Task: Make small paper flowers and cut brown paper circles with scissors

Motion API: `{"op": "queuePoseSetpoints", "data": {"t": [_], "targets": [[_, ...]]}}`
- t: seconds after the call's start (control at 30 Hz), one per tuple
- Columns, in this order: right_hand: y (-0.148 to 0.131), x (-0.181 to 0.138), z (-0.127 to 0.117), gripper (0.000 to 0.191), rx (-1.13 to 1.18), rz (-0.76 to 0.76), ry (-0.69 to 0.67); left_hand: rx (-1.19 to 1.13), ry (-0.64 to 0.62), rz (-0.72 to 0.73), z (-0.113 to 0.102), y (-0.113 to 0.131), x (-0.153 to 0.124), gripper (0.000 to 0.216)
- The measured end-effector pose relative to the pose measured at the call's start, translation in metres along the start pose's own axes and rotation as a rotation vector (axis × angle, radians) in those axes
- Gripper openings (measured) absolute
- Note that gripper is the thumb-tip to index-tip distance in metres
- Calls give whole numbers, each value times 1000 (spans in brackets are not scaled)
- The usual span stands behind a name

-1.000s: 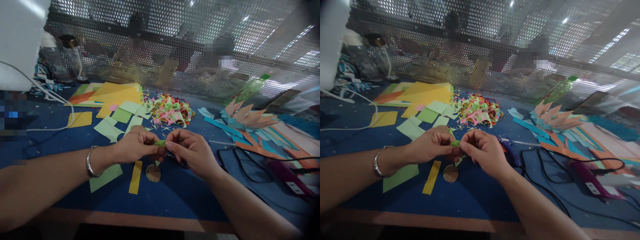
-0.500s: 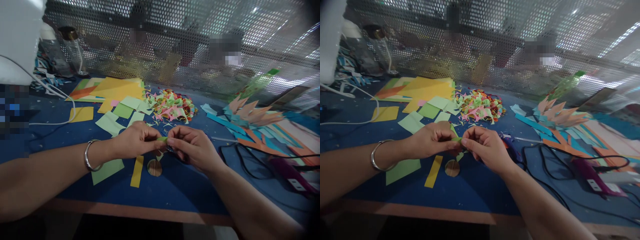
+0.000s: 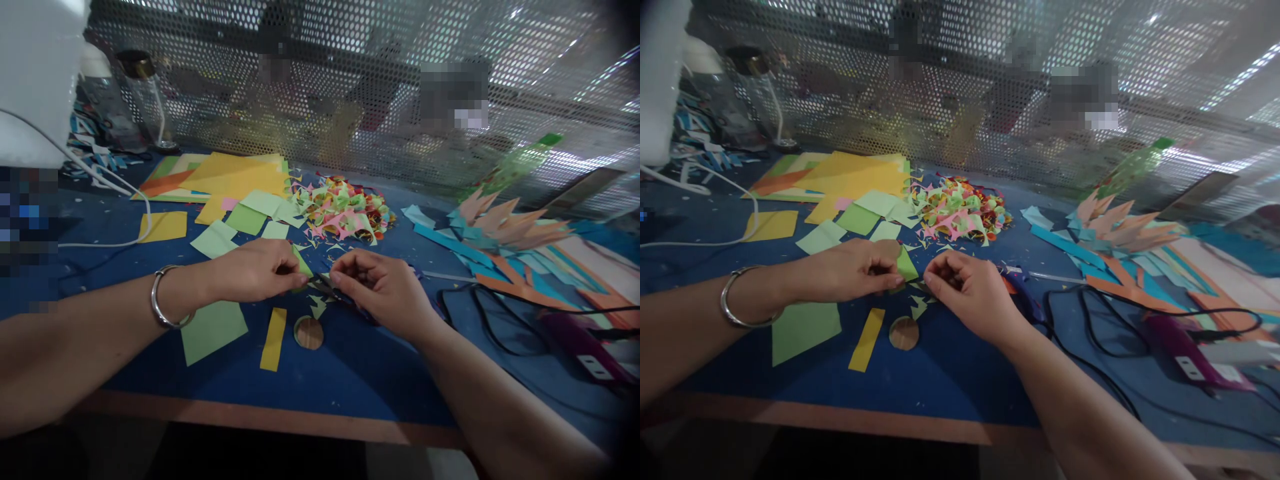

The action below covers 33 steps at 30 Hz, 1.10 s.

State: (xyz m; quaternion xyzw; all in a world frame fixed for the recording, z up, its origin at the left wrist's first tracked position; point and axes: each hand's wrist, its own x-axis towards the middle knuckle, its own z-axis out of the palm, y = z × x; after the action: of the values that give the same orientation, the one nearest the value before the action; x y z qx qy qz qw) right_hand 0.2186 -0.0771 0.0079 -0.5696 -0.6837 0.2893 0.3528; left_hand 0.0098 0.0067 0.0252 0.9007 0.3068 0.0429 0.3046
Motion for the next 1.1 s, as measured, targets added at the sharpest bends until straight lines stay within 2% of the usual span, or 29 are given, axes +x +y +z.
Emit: {"op": "queuePoseSetpoints", "data": {"t": [0.1,0.23,0.37,0.43,0.53,0.63,0.87,1.1], "targets": [[0,-3,1,12,-150,-71,-158,207,12,3,-3,-3,-2,31],[-3,-6,5,12,-333,-147,-398,339,116,-16,-5,-7,-5,31],[-8,-8,5,18,-408,-163,-456,360,224,-18,-7,-2,-9,21],[-9,-9,5,15,-419,-153,-470,340,189,28,-4,4,-12,17],[-9,-10,3,10,-426,-135,-494,296,45,78,4,13,-18,10],[-9,-11,3,12,-400,-101,-518,288,-38,98,12,18,-23,10],[-15,-14,0,4,-332,-8,-594,291,-93,98,21,24,-23,13],[-14,-14,-4,13,-409,-104,-581,284,-156,84,20,34,-22,17]]}}
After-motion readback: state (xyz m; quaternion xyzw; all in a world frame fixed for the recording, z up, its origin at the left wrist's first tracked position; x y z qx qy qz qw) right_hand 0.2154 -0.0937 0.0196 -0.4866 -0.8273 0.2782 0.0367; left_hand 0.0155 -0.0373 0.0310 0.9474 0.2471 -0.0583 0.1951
